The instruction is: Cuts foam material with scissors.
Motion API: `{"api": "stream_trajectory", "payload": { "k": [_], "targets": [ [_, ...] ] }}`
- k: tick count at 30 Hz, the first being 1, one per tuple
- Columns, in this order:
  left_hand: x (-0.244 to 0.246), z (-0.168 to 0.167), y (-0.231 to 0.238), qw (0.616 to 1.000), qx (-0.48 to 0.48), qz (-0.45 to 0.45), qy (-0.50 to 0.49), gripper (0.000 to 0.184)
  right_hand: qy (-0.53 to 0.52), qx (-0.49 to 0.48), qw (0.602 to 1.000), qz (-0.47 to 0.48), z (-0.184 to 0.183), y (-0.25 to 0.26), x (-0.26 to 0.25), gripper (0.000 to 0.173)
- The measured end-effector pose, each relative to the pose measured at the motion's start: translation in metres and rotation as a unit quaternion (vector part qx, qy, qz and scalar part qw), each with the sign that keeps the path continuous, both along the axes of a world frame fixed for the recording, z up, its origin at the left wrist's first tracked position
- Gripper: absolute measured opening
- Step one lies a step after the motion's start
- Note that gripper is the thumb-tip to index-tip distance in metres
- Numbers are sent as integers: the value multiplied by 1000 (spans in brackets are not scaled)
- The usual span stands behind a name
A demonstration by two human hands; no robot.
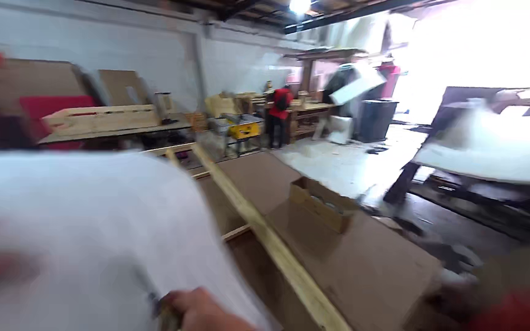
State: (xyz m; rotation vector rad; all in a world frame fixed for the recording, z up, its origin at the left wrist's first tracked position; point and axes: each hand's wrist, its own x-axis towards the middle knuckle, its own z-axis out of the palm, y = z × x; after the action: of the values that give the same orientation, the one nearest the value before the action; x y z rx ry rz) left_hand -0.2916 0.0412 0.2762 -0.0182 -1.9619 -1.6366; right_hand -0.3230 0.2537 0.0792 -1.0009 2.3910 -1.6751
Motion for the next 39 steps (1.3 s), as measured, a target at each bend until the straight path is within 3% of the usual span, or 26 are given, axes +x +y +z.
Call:
{"api": "stream_trajectory", "payload": {
  "k": [2, 4, 7, 9, 12, 16, 21, 26, 31, 35, 39],
  "targets": [
    [-6, -7, -71, 992, -31, -75, 100, 28, -31, -29, 997, 57, 34, 4, 14, 68],
    [10, 12, -76, 986, -7, -79, 144, 29, -57, -73, 988, 122, 51, -1, 20, 82],
    [34, 31, -77, 975, -1, -151, 163, 24, -44, -137, 960, 238, 62, -6, 28, 77],
    [52, 37, -76, 971, -10, -182, 155, 22, -15, -151, 953, 264, 66, -11, 37, 76],
    [72, 42, -71, 979, -31, -156, 130, 20, 50, -165, 963, 206, 73, -15, 52, 73],
    [88, 40, -70, 982, -70, -99, 146, 19, 82, -205, 973, 64, 67, -24, 74, 50],
    [109, 43, -59, 976, -105, -116, 148, 18, 116, -136, 980, 86, 89, -12, 75, 75],
    [118, 43, -53, 977, -108, -102, 150, 17, 114, -190, 974, 53, 98, -7, 79, 52],
    [123, 42, -44, 969, -161, -109, 151, 18, 142, -141, 978, 51, 119, 1, 77, 70],
    [122, 40, -40, 966, -156, -129, 163, 20, 119, -199, 973, 19, 122, -1, 79, 52],
    [118, 36, -40, 964, -173, -139, 148, 16, 133, -130, 982, 27, 145, 11, 70, 69]
  ]
}}
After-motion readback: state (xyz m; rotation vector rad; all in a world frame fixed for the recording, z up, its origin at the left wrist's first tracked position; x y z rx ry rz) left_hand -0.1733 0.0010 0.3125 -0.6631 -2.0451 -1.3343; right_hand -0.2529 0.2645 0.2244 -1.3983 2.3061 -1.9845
